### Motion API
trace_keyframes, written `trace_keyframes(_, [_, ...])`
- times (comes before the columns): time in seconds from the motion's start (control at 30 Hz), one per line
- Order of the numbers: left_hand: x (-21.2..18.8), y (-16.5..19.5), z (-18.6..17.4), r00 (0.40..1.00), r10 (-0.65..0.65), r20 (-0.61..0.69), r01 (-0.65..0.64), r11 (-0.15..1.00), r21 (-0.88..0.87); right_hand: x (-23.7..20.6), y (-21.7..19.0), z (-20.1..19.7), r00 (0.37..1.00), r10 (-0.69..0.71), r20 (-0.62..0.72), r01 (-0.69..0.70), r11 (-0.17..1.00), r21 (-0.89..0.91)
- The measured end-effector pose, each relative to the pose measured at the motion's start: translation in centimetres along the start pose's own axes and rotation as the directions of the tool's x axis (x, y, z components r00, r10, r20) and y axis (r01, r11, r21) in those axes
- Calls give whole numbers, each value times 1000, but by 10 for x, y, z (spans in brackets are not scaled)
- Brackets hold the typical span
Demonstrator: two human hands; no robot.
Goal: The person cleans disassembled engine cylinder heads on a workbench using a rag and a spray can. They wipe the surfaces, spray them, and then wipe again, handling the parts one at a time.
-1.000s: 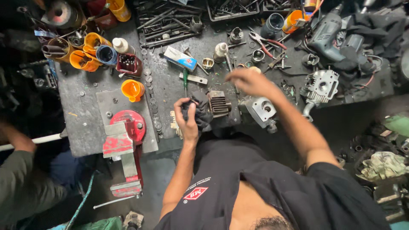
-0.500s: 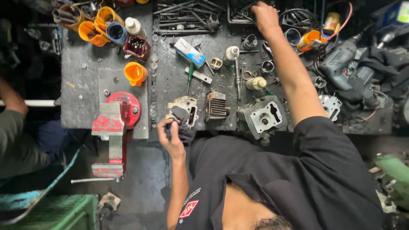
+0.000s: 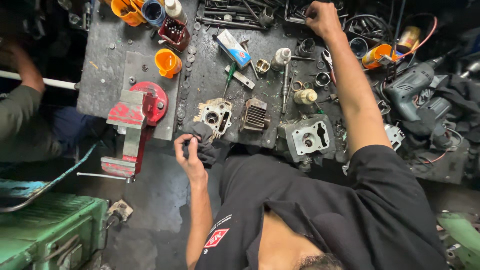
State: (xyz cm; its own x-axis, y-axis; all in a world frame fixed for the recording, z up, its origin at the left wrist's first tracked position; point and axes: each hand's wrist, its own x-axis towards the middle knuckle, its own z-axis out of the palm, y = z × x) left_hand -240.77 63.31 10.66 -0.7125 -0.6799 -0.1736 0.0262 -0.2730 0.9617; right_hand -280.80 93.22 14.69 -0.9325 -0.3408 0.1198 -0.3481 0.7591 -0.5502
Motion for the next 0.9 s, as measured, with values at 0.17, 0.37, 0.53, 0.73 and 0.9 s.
trace_keyframes(0.17, [17, 14, 9, 983, 79, 169, -108, 979, 173, -15, 11, -7, 981, -66, -181, 87, 990, 112])
trace_keyframes(0.37, [96, 36, 53, 834, 326, 446, -533, 683, 499, -96, 9, -16, 933, 46, -356, 198, 760, 618])
trace_keyframes(0.53, [126, 63, 134, 471, 391, 791, -880, 147, 452, -184, -7, -21, 833, 33, -553, 447, 551, 705])
trace_keyframes(0.73, [4, 33, 237, 113, 319, 941, -495, 839, -225, -263, -17, -13, 792, 88, -604, 537, 369, 758])
trace_keyframes(0.9, [-41, 2, 238, 260, 299, 918, -309, 926, -215, -307, -20, 7, 861, 140, -489, 415, 362, 835])
